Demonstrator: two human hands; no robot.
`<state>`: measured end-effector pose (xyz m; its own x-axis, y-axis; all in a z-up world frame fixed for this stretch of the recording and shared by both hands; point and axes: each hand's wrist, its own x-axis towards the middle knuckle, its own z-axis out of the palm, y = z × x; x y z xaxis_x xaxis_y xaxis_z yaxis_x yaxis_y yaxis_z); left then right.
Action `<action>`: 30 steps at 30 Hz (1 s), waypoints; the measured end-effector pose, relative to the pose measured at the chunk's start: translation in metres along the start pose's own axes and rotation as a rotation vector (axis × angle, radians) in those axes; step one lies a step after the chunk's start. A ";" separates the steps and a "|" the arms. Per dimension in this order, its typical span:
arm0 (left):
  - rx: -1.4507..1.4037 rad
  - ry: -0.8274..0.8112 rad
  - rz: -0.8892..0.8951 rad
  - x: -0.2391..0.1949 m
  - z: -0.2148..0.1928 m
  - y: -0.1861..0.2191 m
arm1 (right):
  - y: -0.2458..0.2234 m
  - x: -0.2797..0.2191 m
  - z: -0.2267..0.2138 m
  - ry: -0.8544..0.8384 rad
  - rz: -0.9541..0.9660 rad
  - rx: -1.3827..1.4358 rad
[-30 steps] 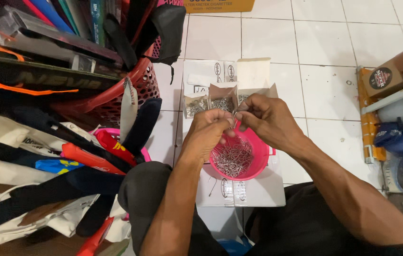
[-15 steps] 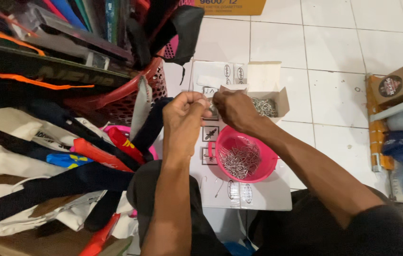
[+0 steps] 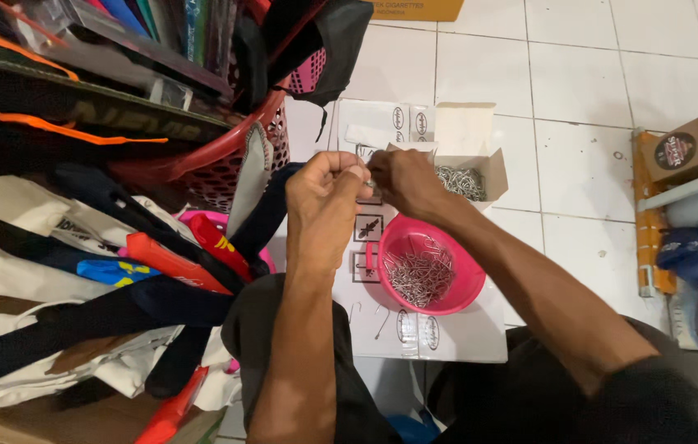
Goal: The person sits on the floor and repeatedly picks up small metal hooks from a pink bowl. They interlock the hooks by hand and place the assembled pieces into a cardboard box. The process continues throughout the clip.
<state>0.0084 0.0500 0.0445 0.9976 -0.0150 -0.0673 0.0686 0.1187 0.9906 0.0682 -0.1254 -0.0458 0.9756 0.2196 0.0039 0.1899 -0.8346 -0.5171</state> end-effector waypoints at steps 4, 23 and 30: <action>-0.005 0.004 -0.009 0.000 0.003 -0.004 | -0.007 -0.046 -0.032 -0.026 -0.022 0.012; -0.027 -0.128 -0.078 -0.008 0.019 -0.010 | 0.079 -0.116 0.052 -0.468 -0.056 -0.147; 0.001 -0.168 -0.068 -0.011 0.024 -0.013 | 0.019 -0.118 -0.024 -0.442 0.038 -0.025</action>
<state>-0.0041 0.0252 0.0355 0.9755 -0.1885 -0.1134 0.1358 0.1104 0.9846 -0.0408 -0.1796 -0.0353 0.8423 0.3784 -0.3837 0.1623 -0.8571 -0.4889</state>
